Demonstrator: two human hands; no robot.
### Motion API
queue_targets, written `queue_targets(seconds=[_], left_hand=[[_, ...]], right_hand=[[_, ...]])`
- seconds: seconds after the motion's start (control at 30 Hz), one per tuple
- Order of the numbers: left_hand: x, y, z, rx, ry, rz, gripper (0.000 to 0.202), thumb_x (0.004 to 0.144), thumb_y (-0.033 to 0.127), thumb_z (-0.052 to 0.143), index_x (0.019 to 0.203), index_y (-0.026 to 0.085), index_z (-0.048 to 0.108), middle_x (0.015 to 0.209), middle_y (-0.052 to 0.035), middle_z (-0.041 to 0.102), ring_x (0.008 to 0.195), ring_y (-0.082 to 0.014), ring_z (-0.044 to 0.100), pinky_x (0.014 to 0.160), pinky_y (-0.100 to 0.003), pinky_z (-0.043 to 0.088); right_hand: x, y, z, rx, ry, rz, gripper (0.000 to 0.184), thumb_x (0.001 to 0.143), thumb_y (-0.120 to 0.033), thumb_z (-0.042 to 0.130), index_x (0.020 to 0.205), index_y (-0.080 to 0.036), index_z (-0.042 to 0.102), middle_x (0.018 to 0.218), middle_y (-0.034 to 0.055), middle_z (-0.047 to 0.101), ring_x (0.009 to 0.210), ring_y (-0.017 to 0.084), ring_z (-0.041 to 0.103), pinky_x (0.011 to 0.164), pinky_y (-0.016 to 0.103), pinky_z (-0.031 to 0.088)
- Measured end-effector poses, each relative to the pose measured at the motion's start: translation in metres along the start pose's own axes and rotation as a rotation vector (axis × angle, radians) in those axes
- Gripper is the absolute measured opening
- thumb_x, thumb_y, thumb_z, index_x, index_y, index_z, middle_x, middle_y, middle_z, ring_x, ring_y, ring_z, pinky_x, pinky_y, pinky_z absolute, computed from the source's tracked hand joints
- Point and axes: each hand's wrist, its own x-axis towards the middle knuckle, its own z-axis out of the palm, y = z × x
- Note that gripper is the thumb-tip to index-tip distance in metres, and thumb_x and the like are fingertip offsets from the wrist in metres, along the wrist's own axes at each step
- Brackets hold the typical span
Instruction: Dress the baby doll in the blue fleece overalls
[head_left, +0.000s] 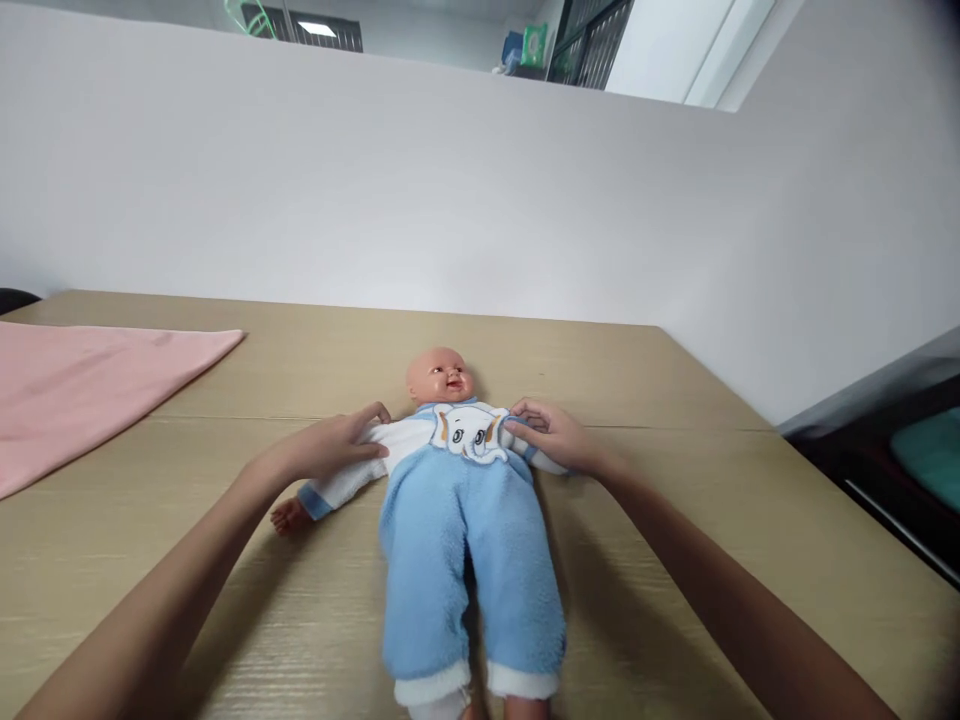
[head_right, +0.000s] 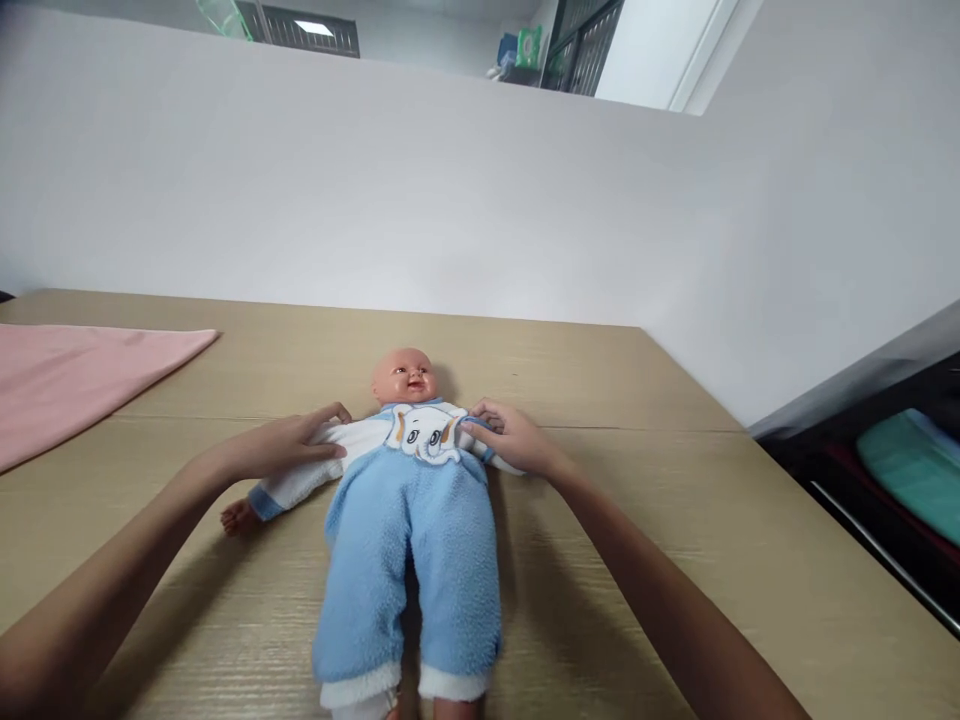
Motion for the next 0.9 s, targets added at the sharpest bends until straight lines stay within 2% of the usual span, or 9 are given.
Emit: queue_targets(seconds=[0.13, 0.23, 0.3, 0.4, 0.5, 0.6, 0.7, 0.77, 0.9], left_hand=[[0.002, -0.006, 0.001, 0.038, 0.004, -0.020, 0.057, 0.087, 0.070, 0.069, 0.130, 0.032, 0.069, 0.096, -0.0064, 0.080, 0.087, -0.0346, 0.073, 0.073, -0.034, 0.045], [-0.002, -0.006, -0.002, 0.069, 0.102, -0.003, 0.058, 0.089, 0.076, 0.064, 0.120, 0.027, 0.070, 0.116, -0.0123, 0.079, 0.104, -0.0385, 0.072, 0.084, -0.040, 0.049], [-0.008, 0.005, -0.001, 0.119, 0.255, 0.081, 0.055, 0.095, 0.075, 0.057, 0.112, 0.024, 0.070, 0.121, -0.0146, 0.076, 0.111, -0.0400, 0.070, 0.091, -0.045, 0.049], [-0.011, 0.046, 0.013, 0.175, 0.459, 0.325, 0.047, 0.104, 0.066, 0.052, 0.118, 0.025, 0.068, 0.122, -0.0134, 0.074, 0.119, -0.0390, 0.064, 0.102, -0.050, 0.047], [0.004, 0.100, 0.041, 0.213, 0.425, 0.569, 0.031, 0.108, 0.050, 0.056, 0.120, 0.024, 0.068, 0.127, -0.0134, 0.071, 0.122, -0.0364, 0.061, 0.104, -0.050, 0.047], [0.034, 0.137, 0.069, 0.316, 0.280, 0.619, 0.029, 0.105, 0.042, 0.067, 0.121, 0.018, 0.070, 0.123, -0.0163, 0.073, 0.120, -0.0377, 0.062, 0.106, -0.052, 0.045], [0.059, 0.147, 0.083, 0.366, 0.123, 0.572, 0.026, 0.099, 0.040, 0.076, 0.111, 0.016, 0.074, 0.112, -0.0163, 0.078, 0.111, -0.0377, 0.065, 0.099, -0.050, 0.048], [0.067, 0.144, 0.084, 0.352, 0.105, 0.569, 0.021, 0.101, 0.037, 0.073, 0.109, 0.017, 0.073, 0.106, -0.0140, 0.079, 0.107, -0.0352, 0.067, 0.095, -0.045, 0.049], [0.064, 0.139, 0.077, 0.054, 0.054, 0.742, 0.014, 0.108, 0.031, 0.064, 0.116, 0.020, 0.070, 0.116, -0.0081, 0.078, 0.106, -0.0242, 0.071, 0.092, -0.033, 0.051]], right_hand=[[-0.024, 0.005, 0.001, -0.148, 0.174, -0.096, 0.033, 0.107, -0.050, 0.052, 0.109, -0.023, 0.072, 0.117, 0.0112, 0.074, 0.118, 0.029, 0.067, 0.112, 0.048, 0.049], [-0.053, 0.019, -0.006, -0.370, 0.293, -0.145, 0.033, 0.106, -0.048, 0.059, 0.129, -0.026, 0.070, 0.134, 0.0127, 0.069, 0.134, 0.033, 0.059, 0.122, 0.053, 0.042], [-0.074, 0.036, -0.013, -0.444, 0.289, -0.117, 0.048, 0.100, -0.050, 0.070, 0.143, -0.030, 0.064, 0.144, 0.0132, 0.065, 0.140, 0.035, 0.056, 0.123, 0.055, 0.043], [-0.096, 0.064, -0.018, -0.422, 0.255, -0.068, 0.061, 0.096, -0.047, 0.074, 0.153, -0.033, 0.057, 0.152, 0.0128, 0.062, 0.142, 0.036, 0.058, 0.118, 0.055, 0.051], [-0.104, 0.079, -0.020, -0.333, 0.273, -0.060, 0.050, 0.097, -0.039, 0.070, 0.146, -0.032, 0.063, 0.147, 0.0126, 0.066, 0.134, 0.034, 0.065, 0.111, 0.052, 0.057], [-0.099, 0.078, -0.023, -0.180, 0.343, -0.040, 0.035, 0.096, -0.040, 0.073, 0.129, -0.029, 0.071, 0.131, 0.0125, 0.073, 0.114, 0.030, 0.074, 0.096, 0.045, 0.063], [-0.087, 0.067, -0.027, 0.040, 0.442, -0.025, 0.038, 0.086, -0.047, 0.086, 0.116, -0.028, 0.070, 0.099, 0.0056, 0.076, 0.084, 0.023, 0.073, 0.077, 0.037, 0.064], [-0.075, 0.057, -0.030, 0.170, 0.496, -0.037, 0.044, 0.079, -0.048, 0.093, 0.112, -0.028, 0.070, 0.085, 0.0002, 0.073, 0.073, 0.019, 0.068, 0.068, 0.032, 0.062], [-0.048, 0.032, -0.027, 0.365, 0.568, -0.094, 0.046, 0.074, -0.045, 0.098, 0.109, -0.028, 0.072, 0.082, -0.0025, 0.071, 0.073, 0.017, 0.069, 0.069, 0.029, 0.064]])
